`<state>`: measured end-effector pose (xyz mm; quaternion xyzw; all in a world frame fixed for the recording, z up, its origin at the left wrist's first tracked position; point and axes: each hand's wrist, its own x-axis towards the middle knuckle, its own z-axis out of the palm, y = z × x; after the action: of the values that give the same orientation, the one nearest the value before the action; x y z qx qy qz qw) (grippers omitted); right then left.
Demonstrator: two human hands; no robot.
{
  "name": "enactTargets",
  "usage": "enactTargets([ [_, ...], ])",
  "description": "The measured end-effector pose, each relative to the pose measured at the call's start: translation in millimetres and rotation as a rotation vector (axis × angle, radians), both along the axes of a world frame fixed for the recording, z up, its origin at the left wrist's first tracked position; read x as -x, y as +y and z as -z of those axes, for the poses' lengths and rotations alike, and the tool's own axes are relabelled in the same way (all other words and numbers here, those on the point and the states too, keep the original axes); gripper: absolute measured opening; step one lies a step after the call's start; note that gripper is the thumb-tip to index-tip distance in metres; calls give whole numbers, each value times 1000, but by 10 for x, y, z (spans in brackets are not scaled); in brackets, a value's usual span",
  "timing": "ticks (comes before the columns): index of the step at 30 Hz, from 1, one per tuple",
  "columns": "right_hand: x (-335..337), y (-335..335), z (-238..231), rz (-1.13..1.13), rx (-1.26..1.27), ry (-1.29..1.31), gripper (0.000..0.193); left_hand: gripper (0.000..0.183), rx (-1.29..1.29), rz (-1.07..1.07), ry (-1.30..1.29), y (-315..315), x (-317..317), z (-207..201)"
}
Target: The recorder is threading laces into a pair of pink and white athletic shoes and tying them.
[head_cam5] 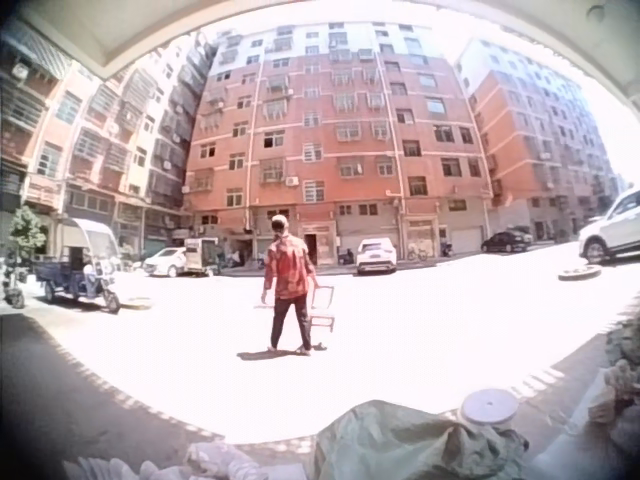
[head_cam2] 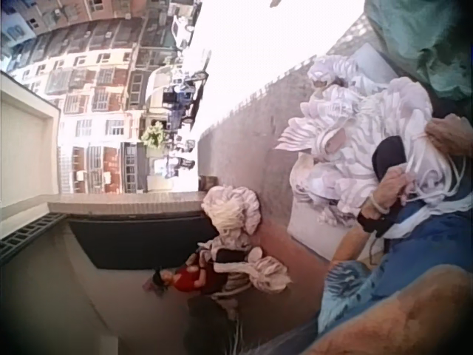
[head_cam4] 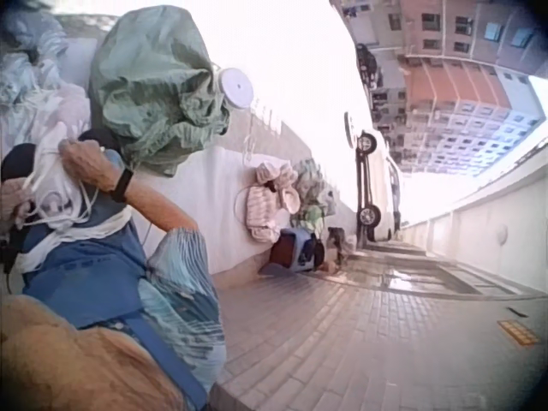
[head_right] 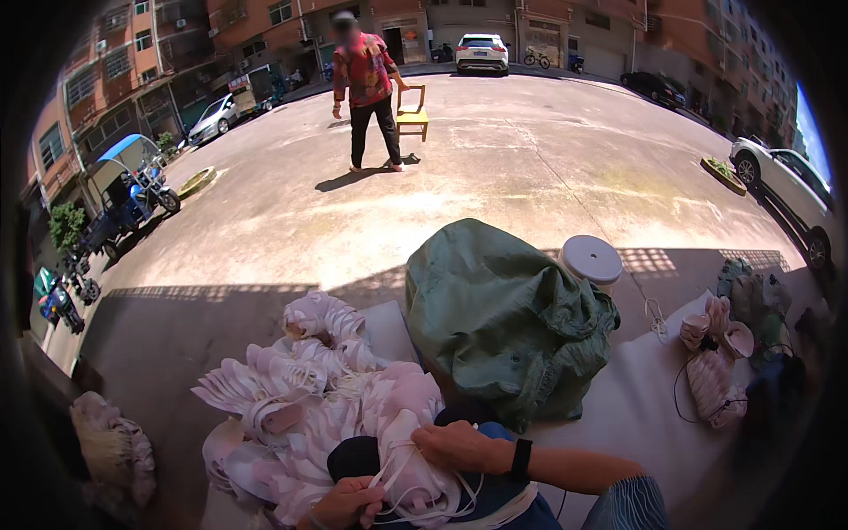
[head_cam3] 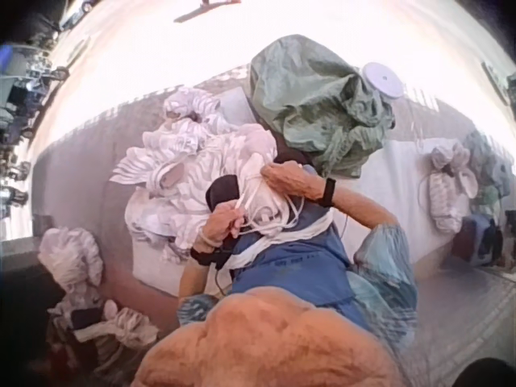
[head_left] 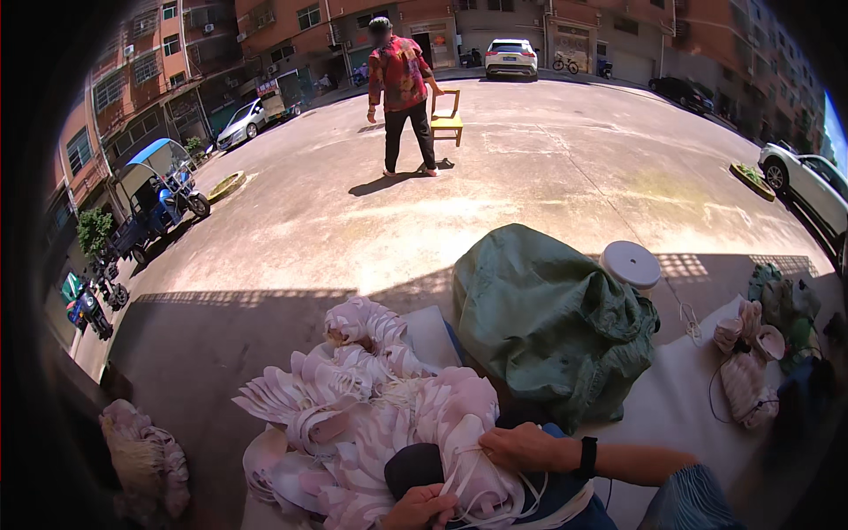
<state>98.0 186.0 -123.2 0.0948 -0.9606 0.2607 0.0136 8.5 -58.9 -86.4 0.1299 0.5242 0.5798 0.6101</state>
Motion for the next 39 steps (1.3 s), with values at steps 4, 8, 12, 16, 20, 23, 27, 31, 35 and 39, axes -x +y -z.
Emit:
enactTargets([
  [4, -141, -9, 29, 51, 40, 21, 13, 20, -45, 24, 33, 7, 16, -197],
  [8, -138, -8, -7, 40, 59, 101, 13, 22, -48, 65, 102, -5, -44, -279],
  [12, -90, -23, -104, 58, 18, 135, 12, 25, -84, 48, 62, -64, -63, -190],
  [16, -8, 2, -119, 29, -5, 142, 11, 27, -64, 56, 151, -88, -110, -188],
  [20, 58, 74, -56, -32, 52, 180, 11, 28, -77, 110, 190, -122, -134, -217],
  [23, 69, 78, -40, -28, -21, 69, 16, 28, -93, 124, 232, -160, -135, -217],
  [27, 26, 55, -80, -73, -65, 65, 21, 30, -115, -49, 181, -240, -132, -86],
  [31, -62, -10, -115, -115, -128, 87, 22, 32, -251, -103, 283, -198, -47, -35],
  [35, -105, -29, -231, -92, -138, 31, 21, 33, -204, -125, 174, -223, -30, -29],
  [39, -169, -56, -171, -7, -49, -2, 29, 32, -455, -221, 43, -190, -69, -276],
])
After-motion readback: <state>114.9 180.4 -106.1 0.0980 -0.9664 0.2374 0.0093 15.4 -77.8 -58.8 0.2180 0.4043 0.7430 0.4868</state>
